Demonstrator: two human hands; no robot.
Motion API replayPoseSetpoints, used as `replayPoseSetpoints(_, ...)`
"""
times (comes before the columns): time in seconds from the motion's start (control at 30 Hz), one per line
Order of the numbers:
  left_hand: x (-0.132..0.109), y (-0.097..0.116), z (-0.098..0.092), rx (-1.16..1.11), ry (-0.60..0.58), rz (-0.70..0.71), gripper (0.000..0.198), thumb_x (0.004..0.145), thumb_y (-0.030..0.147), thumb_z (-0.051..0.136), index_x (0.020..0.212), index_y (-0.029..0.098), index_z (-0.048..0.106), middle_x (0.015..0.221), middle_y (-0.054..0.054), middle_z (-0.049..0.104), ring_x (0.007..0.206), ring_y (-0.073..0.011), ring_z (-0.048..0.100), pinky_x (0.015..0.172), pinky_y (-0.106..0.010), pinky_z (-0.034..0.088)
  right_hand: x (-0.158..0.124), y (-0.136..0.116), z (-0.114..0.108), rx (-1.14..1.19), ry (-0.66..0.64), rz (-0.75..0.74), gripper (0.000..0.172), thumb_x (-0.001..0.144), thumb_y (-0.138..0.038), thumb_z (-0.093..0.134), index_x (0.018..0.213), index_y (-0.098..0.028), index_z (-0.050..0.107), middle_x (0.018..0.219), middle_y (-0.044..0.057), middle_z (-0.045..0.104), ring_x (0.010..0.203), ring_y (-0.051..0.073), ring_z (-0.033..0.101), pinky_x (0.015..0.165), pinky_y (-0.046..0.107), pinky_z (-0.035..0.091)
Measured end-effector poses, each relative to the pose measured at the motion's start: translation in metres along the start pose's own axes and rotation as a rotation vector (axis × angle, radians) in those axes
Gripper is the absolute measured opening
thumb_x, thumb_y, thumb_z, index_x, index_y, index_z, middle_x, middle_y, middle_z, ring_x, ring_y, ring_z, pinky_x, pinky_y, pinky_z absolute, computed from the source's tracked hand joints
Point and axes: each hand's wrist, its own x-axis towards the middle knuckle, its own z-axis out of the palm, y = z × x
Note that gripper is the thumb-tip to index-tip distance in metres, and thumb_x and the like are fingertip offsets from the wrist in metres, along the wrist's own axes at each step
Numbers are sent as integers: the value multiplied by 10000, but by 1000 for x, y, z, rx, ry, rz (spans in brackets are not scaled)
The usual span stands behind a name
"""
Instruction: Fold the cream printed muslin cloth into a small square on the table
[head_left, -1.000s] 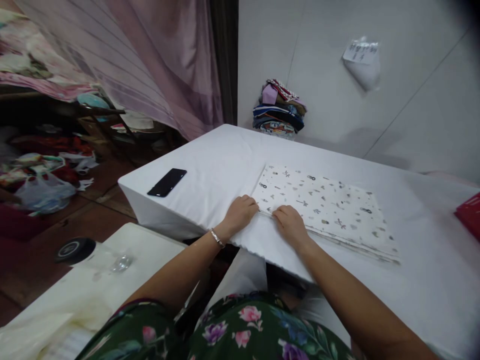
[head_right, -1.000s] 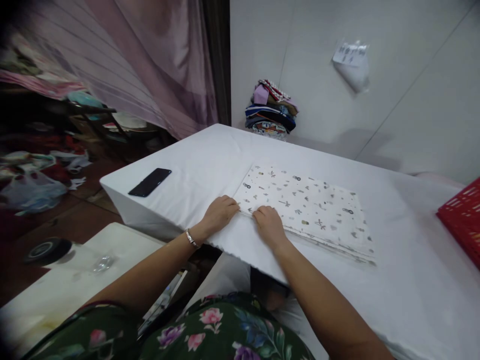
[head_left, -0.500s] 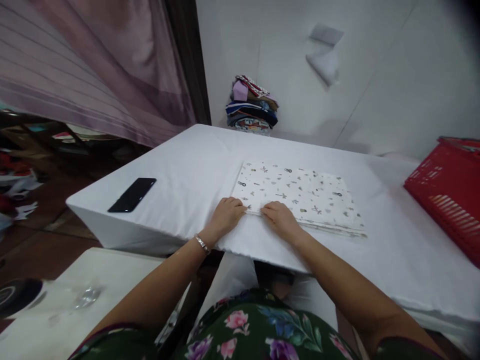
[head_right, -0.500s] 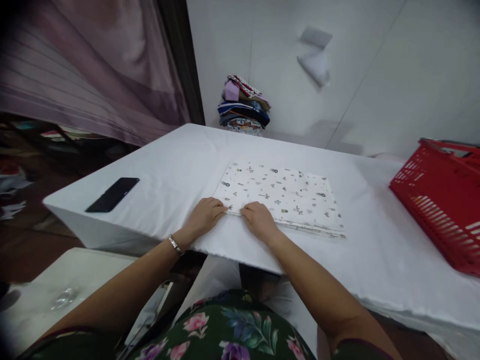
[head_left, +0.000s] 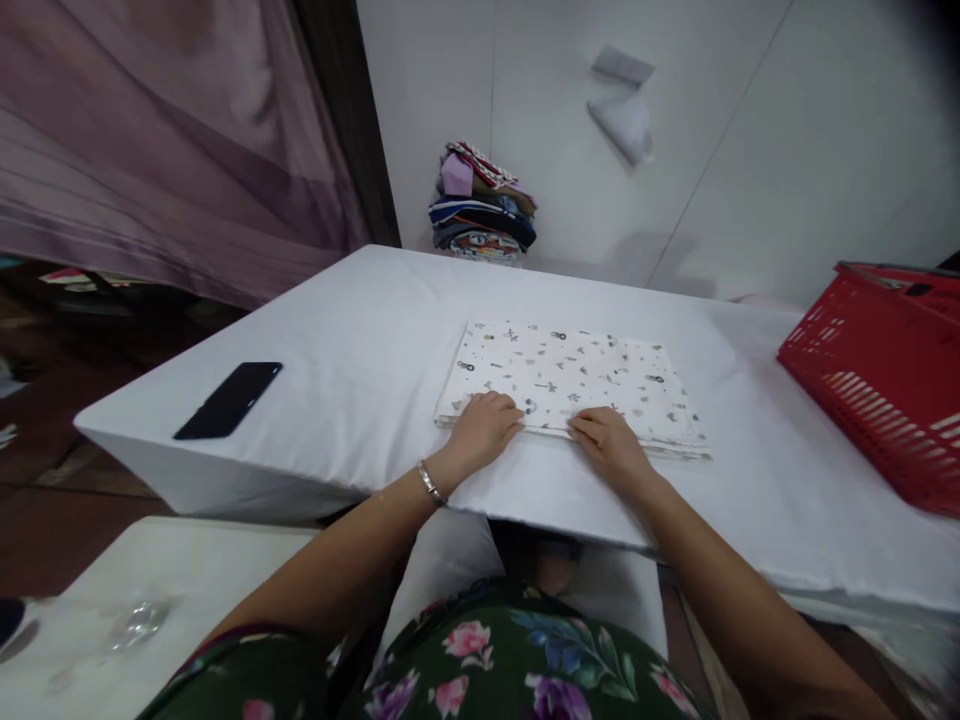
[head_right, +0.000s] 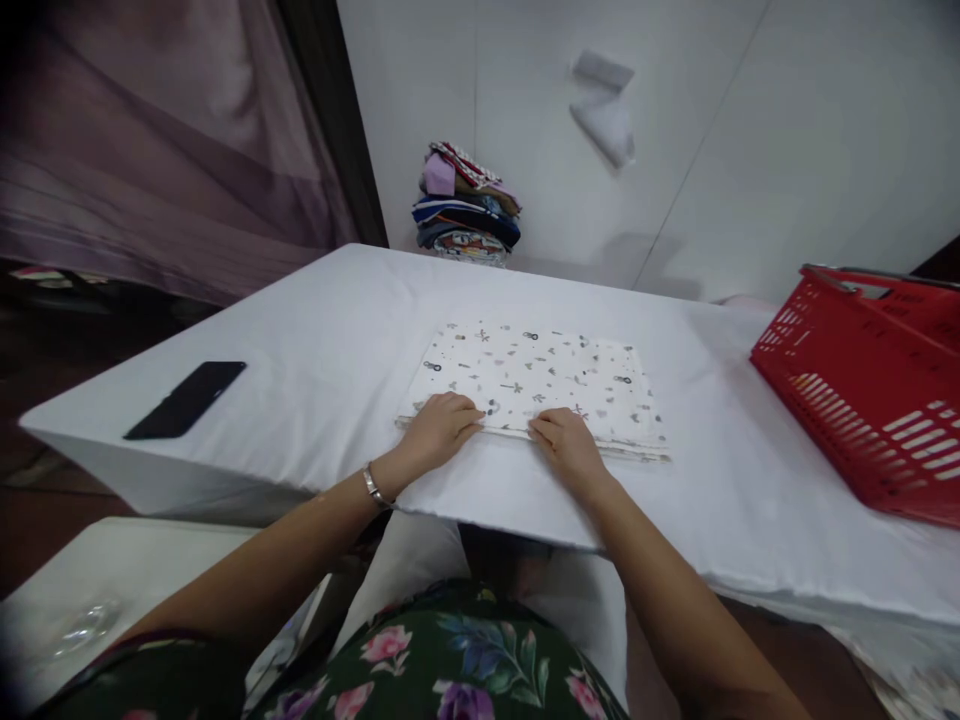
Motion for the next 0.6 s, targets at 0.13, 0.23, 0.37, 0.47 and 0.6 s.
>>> replayPoseSetpoints(0.13,11,5,12,-17,-29,8,209,901,289,460,879,213,654,888,-40,603,863,-188,499,748,-347,376,-1,0,3,-23,14,-9,236,915,-272,459,933,-207,685,936,85,650,877,208,554,780,365,438)
replayPoseSetpoints(0.23,11,4,19,-51,-6,5,242,914,288,434,849,212,654,856,-39,594,839,-176,499,742,-333,381,-2,-1,2,-13,68,-9,242,919,-246,439,897,-184,672,902,90,642,863,205,544,776,357,437)
replayPoseSetpoints(0.37,8,4,21,-23,19,24,267,925,246,397,830,197,642,851,-45,591,829,-174,494,726,-326,380,-5,-3,2,-9,82,-31,236,919,-214,418,890,-171,648,905,93,633,863,205,529,772,354,431)
replayPoseSetpoints(0.47,6,6,20,38,6,49,236,919,219,402,846,187,625,876,-52,589,839,-180,488,735,-331,376,-7,-4,2,-49,31,-55,236,922,-220,416,888,-178,645,916,93,632,863,208,526,768,360,419)
replayPoseSetpoints(0.6,4,6,17,36,-18,77,229,924,256,399,878,188,613,898,-58,576,862,-184,482,749,-335,377,-9,-4,2,-70,-8,-61,223,919,-246,431,907,-186,646,947,96,627,891,212,528,772,361,406)
